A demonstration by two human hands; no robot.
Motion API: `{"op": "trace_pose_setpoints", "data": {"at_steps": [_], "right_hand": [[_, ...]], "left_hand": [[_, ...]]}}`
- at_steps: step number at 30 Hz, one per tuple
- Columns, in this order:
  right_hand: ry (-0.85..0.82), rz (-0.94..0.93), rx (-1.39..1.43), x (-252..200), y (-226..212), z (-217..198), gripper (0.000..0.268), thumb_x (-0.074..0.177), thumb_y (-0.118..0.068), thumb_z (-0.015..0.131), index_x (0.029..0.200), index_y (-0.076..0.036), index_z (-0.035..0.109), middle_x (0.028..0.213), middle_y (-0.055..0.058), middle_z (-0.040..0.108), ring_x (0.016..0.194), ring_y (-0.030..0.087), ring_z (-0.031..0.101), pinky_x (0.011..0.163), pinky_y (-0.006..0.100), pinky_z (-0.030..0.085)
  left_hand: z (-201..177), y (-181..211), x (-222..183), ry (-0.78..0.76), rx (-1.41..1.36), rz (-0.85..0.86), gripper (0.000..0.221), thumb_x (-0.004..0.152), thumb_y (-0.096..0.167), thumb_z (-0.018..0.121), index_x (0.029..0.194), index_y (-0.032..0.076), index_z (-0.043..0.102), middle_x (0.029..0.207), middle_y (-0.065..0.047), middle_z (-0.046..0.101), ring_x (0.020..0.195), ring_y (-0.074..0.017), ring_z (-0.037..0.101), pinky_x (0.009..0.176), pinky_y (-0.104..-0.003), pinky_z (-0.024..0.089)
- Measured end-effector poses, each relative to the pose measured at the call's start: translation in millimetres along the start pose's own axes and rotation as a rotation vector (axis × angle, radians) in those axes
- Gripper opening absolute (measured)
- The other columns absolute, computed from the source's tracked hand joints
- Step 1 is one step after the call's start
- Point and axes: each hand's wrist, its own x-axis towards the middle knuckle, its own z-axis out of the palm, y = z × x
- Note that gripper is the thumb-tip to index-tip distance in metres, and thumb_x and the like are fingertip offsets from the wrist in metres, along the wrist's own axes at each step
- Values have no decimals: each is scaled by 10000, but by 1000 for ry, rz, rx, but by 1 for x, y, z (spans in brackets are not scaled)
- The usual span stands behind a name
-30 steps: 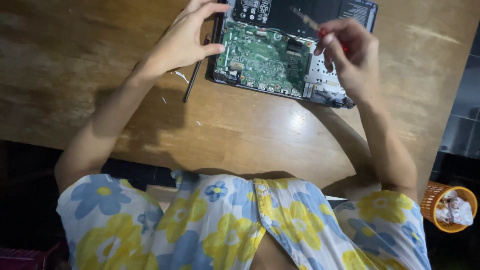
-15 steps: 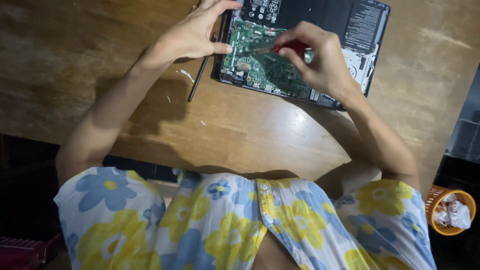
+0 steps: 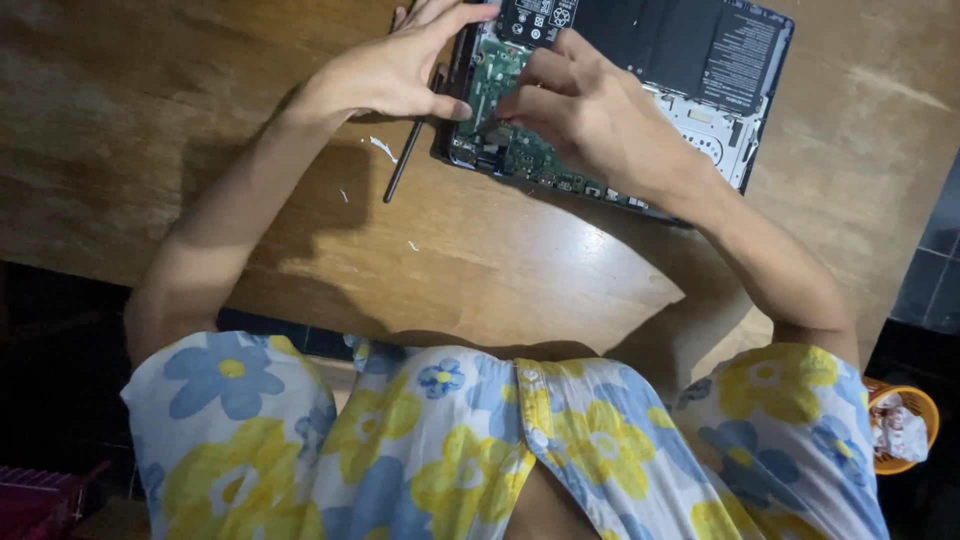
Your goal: Disassembling a laptop to remove the motherboard, cleaning the internal chassis, and reassembling the components.
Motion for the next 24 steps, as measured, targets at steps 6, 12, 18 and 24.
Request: {"op": "trace_pose_setpoints", "data": {"at_steps": [6,12,18,24], "right_hand": [[-55,-30,-70,10,-7,-7,129,1027,121,678,1126,42,700,960,126,565,874,294,460,598,399,452],[-87,-50,-140,15,-11,-11,104,1038,87,677,1120,33,712,971,113,589,891,275,454,629,391,462],[-126,-130,-291,21,-19,-19,83,1044,-22,704,1125,-7,696,1024,80,576,921,250,462,785,377,507],[-173,-170,-397,26,-24,-20,50,1084,-75,640,1035,-79,651,985,42,553,954,233,485,827,341,480]], "left_hand": [[5,-11,2,22,-6,12,993,815,219,906,1596,174,294,1594,-140,227,1485,-380,165,1204,-565,112],[6,-10,2,25,-30,-6,999,812,223,911,1600,176,300,1606,-132,219,1487,-366,154,1204,-537,129],[6,-8,2,30,-38,14,980,811,207,899,1593,171,309,1598,-139,225,1493,-371,156,1205,-533,101],[8,-20,5,32,-21,62,970,816,352,867,1589,174,310,1563,-148,252,1466,-393,204,1186,-577,136]]}}
